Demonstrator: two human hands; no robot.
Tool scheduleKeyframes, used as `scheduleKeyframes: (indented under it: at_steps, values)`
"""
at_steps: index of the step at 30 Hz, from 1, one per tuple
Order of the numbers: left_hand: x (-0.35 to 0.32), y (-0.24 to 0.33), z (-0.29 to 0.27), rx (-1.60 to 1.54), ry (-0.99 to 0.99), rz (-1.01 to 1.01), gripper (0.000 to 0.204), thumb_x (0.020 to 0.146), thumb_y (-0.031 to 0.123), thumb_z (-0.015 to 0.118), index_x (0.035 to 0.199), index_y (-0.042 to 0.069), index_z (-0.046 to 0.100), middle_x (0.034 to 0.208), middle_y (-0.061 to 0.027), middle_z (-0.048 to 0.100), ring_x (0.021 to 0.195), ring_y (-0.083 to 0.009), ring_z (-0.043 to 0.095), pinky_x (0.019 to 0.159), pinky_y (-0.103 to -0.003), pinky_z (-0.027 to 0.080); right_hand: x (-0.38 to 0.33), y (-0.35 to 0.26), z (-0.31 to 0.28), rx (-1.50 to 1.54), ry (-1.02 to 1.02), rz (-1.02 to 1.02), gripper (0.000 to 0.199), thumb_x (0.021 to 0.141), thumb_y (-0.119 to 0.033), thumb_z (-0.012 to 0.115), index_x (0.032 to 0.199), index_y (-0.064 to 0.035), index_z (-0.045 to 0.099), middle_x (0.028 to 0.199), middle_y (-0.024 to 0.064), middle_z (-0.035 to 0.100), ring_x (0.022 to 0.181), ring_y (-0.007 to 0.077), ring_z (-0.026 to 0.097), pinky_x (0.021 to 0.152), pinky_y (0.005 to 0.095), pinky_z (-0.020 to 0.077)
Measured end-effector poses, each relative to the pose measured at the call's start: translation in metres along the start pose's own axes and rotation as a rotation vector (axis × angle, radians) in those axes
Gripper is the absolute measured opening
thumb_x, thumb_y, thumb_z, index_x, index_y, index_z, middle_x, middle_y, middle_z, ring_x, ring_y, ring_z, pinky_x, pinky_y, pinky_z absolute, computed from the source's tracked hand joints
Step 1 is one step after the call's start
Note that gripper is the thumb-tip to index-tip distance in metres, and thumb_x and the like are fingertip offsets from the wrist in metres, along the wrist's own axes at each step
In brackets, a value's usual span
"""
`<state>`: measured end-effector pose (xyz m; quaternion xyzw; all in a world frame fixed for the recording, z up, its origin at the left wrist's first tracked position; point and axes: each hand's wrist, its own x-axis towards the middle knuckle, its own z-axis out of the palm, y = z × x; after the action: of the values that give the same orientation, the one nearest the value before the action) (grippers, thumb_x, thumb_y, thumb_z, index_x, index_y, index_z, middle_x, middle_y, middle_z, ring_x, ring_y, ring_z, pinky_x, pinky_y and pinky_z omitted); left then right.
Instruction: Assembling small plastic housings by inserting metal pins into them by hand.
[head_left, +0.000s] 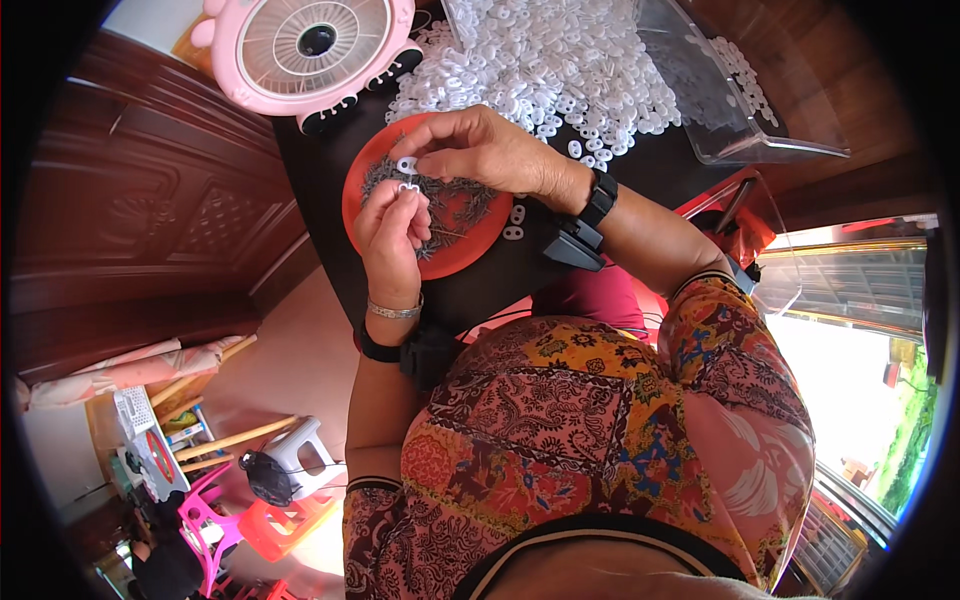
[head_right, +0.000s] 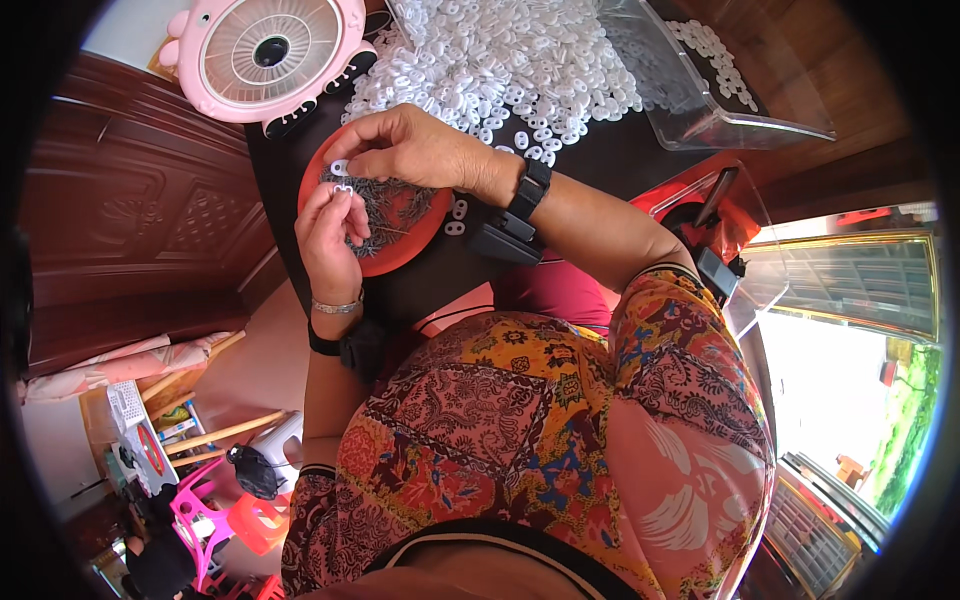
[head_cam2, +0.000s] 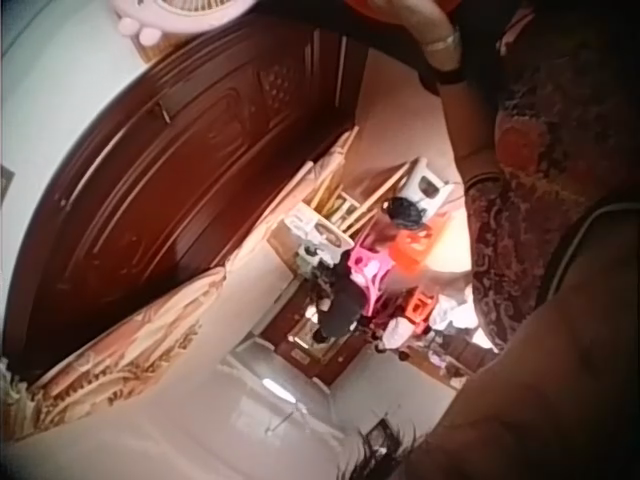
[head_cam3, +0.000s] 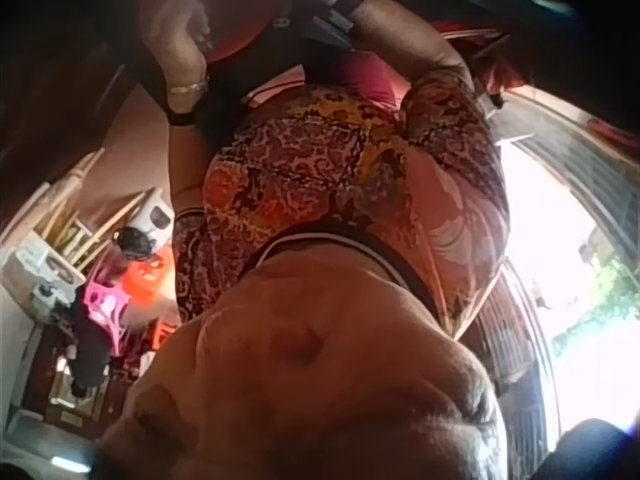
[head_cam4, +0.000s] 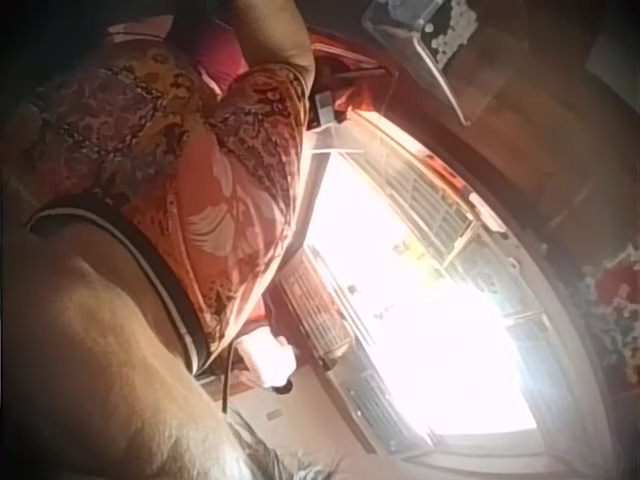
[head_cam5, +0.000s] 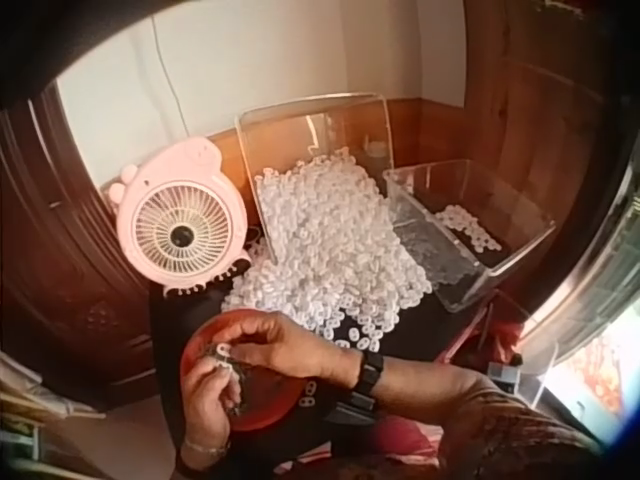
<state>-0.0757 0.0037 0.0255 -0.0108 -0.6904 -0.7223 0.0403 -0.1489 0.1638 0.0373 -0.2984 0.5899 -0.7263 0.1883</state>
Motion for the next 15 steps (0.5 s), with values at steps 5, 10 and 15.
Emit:
scheduleKeyframes:
  at_steps: [5, 10, 15]
  values:
    - [-0.0004, 0.0005, 0.0008, -0.001, 0.008, -0.005, 0.021, 0.091, 0.016, 0.047, 0.074, 0.005, 0.054, 0.061, 0.0, 0.051, 0.052, -0.0067, 0.043, 0.048, -0.02, 0.03, -0.0006, 0.0005, -0.0007, -0.019, -0.006, -0.01, 0.025, 0.085, 0.0, 0.06, 0.108, -0.0036, 0.067, 0.098, -0.0007, 0.066, 0.085, 0.0049, 0.056, 0.079, 0.0208, 0.0445]
    - [0.0, 0.0003, 0.0003, -0.002, 0.005, -0.003, 0.021, 0.091, 0.016, 0.047, 0.074, 0.005, 0.054, 0.061, 0.0001, 0.05, 0.052, -0.0066, 0.043, 0.048, -0.02, 0.03, -0.0006, 0.0031, -0.0003, -0.123, -0.009, -0.064, 0.024, 0.085, 0.0, 0.06, 0.108, -0.0029, 0.067, 0.102, 0.0026, 0.067, 0.094, 0.0088, 0.059, 0.087, 0.0244, 0.0462]
    - [-0.0013, 0.0018, 0.0013, -0.008, 0.033, -0.055, 0.021, 0.091, 0.016, 0.047, 0.076, 0.004, 0.056, 0.062, 0.0001, 0.051, 0.051, -0.0062, 0.044, 0.047, -0.02, 0.031, -0.0029, 0.0012, 0.0035, -0.295, -0.038, -0.123, 0.024, 0.085, -0.001, 0.061, 0.108, -0.0024, 0.066, 0.101, 0.0059, 0.067, 0.095, 0.0125, 0.061, 0.088, 0.0269, 0.0473]
